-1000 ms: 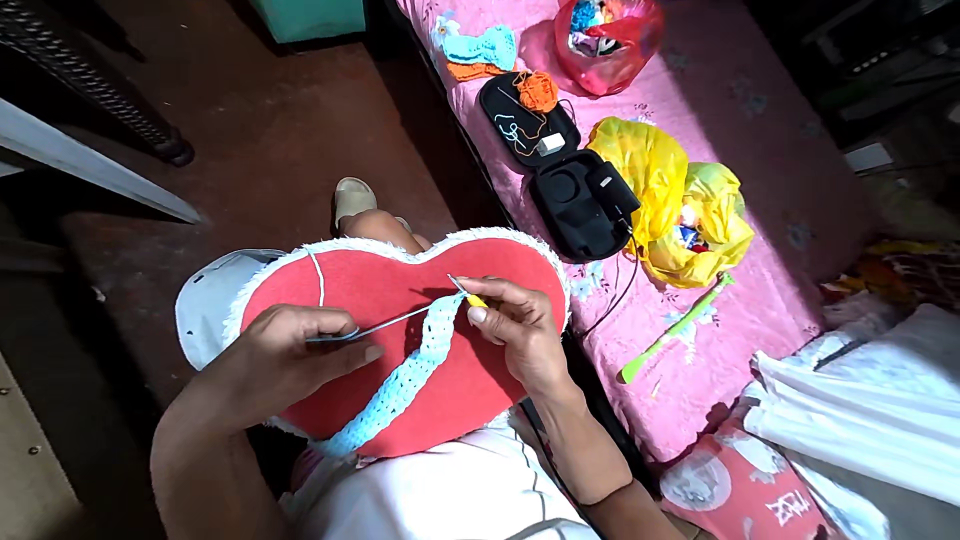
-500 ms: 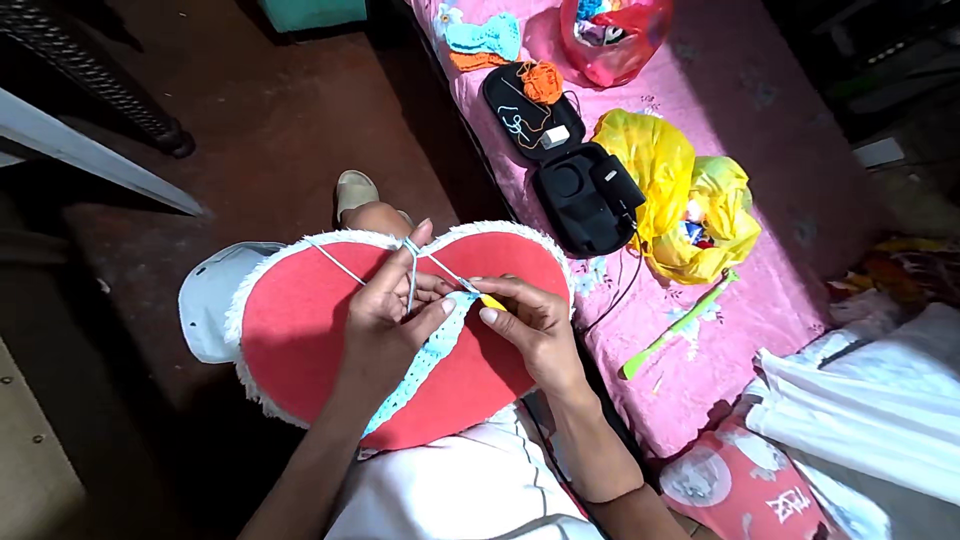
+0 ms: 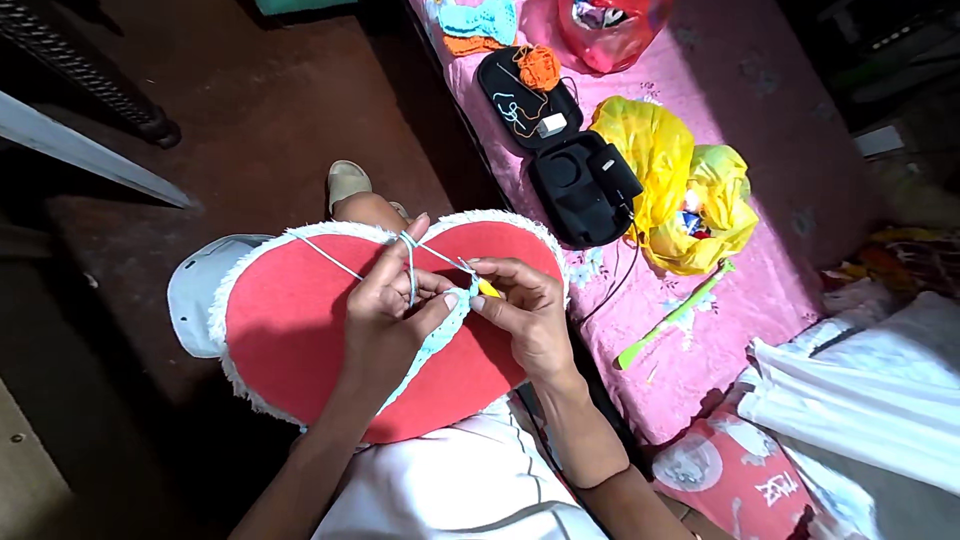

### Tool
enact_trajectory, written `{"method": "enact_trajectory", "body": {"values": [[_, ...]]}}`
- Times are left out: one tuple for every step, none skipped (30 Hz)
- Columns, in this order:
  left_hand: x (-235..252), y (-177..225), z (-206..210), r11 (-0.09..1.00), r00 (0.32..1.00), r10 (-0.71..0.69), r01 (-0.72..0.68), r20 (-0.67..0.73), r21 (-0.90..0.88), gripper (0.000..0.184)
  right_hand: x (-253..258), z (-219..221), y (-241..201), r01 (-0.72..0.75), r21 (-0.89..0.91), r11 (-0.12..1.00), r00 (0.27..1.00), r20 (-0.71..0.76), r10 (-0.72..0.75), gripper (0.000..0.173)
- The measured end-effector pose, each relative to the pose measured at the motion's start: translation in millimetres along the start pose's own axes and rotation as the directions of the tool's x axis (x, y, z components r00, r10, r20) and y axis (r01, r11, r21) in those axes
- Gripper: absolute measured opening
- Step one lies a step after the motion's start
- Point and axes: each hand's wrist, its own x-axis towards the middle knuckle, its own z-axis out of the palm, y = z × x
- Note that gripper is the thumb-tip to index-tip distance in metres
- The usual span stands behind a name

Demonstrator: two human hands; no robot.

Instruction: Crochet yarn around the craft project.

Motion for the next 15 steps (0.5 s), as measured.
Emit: {"method": "enact_trajectory", "body": {"values": [[-0.2,0.6,-0.1,0.997,0.999,-0.044,0.043,-0.004,-0.071,0.08,0.0,0.4,0.4,-0.002,0.022,1.0,1.0,-0.006,0.003,0.034],[-0.3,1.3,-0.6,0.988,0.996,-0.085,0.083,-0.004,-0.131,0.079,0.1,0.8,0.6,-0.006,0.044,0.999,1.0,-0.009,0.006,0.034],[-0.2,2.4,-1.4,0.975,0.992,-0.127,0.125,0.002,-0.184,0.077,0.2,1.2,1.0,-0.007,0.057,0.998,1.0,-0.009,0.008,0.034],[0.1,4.0,-2.1,0.959,0.986,-0.167,0.165,0.01,-0.229,0.075,0.2,1.3,1.5,-0.008,0.063,0.998,1.0,-0.004,0.009,0.034],[0.6,5.5,-2.7,0.946,0.979,-0.201,0.199,0.019,-0.257,0.073,0.1,0.9,2.0,-0.008,0.061,0.998,1.0,0.006,0.008,0.032],[1.2,6.9,-3.4,0.936,0.973,-0.23,0.228,0.024,-0.269,0.072,0.0,0.0,2.3,-0.009,0.05,0.999,1.0,0.021,0.008,0.031],[1.8,7.9,-4.3,0.928,0.967,-0.253,0.252,0.032,-0.273,0.071,0.0,-1.8,2.1,-0.011,0.027,1.0,0.999,0.047,0.01,0.03],[2.5,9.0,-5.2,0.922,0.961,-0.273,0.272,0.037,-0.274,0.071,0.2,-4.1,1.3,-0.008,-0.012,1.0,0.997,0.083,0.009,0.029],[3.2,9.9,-5.6,0.922,0.958,-0.285,0.283,0.035,-0.265,0.072,0.5,-7.0,0.0,0.009,-0.073,0.997,0.993,0.119,0.0,0.027],[3.5,10.5,-6.0,0.926,0.958,-0.286,0.285,0.031,-0.247,0.071,0.9,-10.8,-1.6,0.045,-0.155,0.987,0.987,0.158,-0.02,0.025],[3.4,10.2,-6.5,0.933,0.959,-0.281,0.279,0.027,-0.226,0.07,1.5,-16.0,-3.0,0.099,-0.239,0.966,0.977,0.208,-0.048,0.023],[3.1,8.9,-7.5,0.942,0.964,-0.265,0.266,0.032,-0.204,0.069,2.5,-22.3,-4.4,0.159,-0.316,0.935,0.962,0.263,-0.075,0.021],[2.7,7.0,-8.4,0.953,0.969,-0.243,0.245,0.038,-0.18,0.068,4.0,-28.9,-5.6,0.224,-0.384,0.896,0.943,0.318,-0.1,0.02],[2.5,5.6,-8.8,0.96,0.974,-0.224,0.228,0.042,-0.16,0.068,5.7,-35.0,-6.8,0.287,-0.446,0.848,0.922,0.367,-0.12,0.019],[2.7,4.7,-8.8,0.966,0.976,-0.211,0.216,0.045,-0.141,0.067,7.2,-39.5,-9.1,0.34,-0.507,0.792,0.904,0.408,-0.128,0.021]]}}
